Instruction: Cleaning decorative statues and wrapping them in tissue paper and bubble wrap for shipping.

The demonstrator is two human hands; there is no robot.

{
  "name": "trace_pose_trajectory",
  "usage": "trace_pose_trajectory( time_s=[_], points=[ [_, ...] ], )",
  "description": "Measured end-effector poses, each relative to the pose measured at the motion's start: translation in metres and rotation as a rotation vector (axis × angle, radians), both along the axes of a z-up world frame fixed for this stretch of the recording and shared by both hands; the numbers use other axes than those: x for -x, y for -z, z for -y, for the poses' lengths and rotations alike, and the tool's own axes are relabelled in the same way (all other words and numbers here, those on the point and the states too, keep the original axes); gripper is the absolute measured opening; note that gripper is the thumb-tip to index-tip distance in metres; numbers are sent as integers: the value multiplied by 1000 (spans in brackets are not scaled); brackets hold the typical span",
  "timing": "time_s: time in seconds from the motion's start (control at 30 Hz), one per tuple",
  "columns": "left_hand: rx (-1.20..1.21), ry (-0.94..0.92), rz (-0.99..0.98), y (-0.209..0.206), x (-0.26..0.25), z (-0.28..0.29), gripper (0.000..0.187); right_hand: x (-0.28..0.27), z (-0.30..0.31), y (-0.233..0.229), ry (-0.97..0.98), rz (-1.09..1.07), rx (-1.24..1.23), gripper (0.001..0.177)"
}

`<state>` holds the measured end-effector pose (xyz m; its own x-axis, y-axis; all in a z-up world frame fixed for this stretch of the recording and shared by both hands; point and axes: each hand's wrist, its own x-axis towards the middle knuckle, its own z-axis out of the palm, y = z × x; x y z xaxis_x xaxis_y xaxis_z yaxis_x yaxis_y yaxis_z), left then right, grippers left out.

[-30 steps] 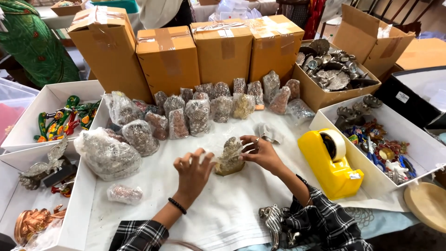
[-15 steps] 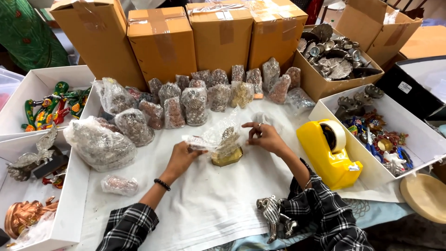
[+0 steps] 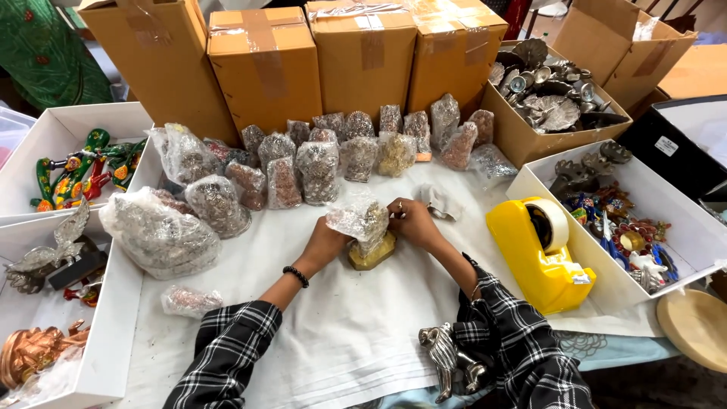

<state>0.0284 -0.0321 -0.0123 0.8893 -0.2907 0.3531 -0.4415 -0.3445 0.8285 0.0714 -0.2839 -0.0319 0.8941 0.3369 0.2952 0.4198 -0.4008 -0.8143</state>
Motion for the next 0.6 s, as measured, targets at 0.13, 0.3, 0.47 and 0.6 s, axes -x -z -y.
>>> trace_pose_trajectory(
  time_s=[0.13, 0.3, 0.47, 0.6],
  points=[
    [-397, 18, 347, 9, -9, -2, 33, 4, -1, -1, 56, 4, -46, 17],
    [83, 124, -225, 11, -19, -8, 55, 3, -4, -17, -29, -104, -56, 25],
    [149, 241, -536, 9, -26, -13, 52, 9, -7, -28, -29, -293, -142, 32],
    [-18, 232, -417, 2, -24, -12, 48, 16, 2, -33, -101, -415, -306, 39]
  ],
)
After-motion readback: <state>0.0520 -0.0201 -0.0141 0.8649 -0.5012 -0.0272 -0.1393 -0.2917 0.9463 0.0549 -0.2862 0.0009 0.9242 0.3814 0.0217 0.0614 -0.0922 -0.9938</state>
